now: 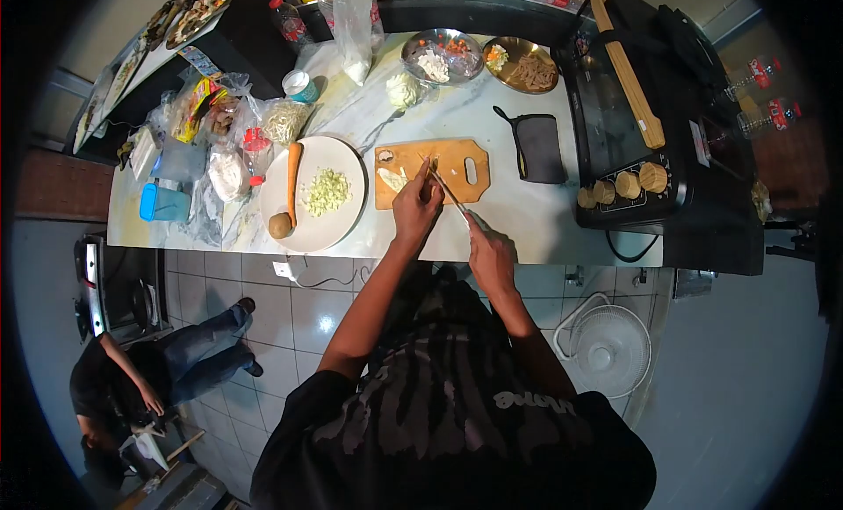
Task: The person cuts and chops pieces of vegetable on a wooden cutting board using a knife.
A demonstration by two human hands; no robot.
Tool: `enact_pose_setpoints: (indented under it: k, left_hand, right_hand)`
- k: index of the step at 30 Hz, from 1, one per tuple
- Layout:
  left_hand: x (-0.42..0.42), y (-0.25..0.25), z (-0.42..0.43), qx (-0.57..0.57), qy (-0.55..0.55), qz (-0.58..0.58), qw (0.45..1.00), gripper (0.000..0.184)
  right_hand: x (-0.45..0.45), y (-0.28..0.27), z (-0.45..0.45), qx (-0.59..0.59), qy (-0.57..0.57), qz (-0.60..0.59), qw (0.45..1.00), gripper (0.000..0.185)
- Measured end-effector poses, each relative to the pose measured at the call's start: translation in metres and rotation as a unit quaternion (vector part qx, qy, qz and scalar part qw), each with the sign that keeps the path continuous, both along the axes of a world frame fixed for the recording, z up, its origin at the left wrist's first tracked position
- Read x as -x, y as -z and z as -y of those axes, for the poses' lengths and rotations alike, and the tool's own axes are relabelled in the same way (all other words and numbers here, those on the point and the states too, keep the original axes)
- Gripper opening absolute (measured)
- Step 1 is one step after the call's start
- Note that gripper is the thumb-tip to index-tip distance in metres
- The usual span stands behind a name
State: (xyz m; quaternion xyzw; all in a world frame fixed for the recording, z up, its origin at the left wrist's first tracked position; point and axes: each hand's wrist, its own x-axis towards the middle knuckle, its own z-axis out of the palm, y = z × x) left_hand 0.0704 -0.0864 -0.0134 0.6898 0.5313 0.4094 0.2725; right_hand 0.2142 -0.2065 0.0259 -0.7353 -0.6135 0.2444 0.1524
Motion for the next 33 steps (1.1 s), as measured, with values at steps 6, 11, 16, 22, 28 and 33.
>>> enact_pose_setpoints:
  k: [6,11,16,22,28,33]
  left_hand:
    - [-0.002,0.005,0.004,-0.042,-0.009,0.023,0.999,0.059]
    - [0.002,-0.002,0.007,-0.005,0.001,0.004,1.000,0.061]
    - [0.003,0.002,0.004,0.018,0.009,-0.003,1.000,0.057]
    - [0.005,0.002,0.005,-0.033,0.019,0.010,0.999,0.053]
    - [0.006,0.006,0.003,-0.014,0.020,0.072,0.997,0.043]
    - [0.005,0.014,0.001,-0.017,0.008,0.088,0.996,0.014]
  right_hand:
    - [0.000,0.018,-0.004,-0.092,0.016,-0.055,0.994,0.040]
    - [-0.003,0.017,0.007,-0.137,0.024,-0.143,0.980,0.035]
    - [-0.006,0.018,0.011,-0.111,0.028,-0.149,0.982,0.035]
    - [-0.005,0.016,0.010,-0.026,0.058,-0.203,0.977,0.035]
    - [-0.007,0.032,0.007,-0.125,0.032,-0.216,0.968,0.035]
    - [-0.001,0.020,0.008,-0.140,0.011,-0.119,0.983,0.036]
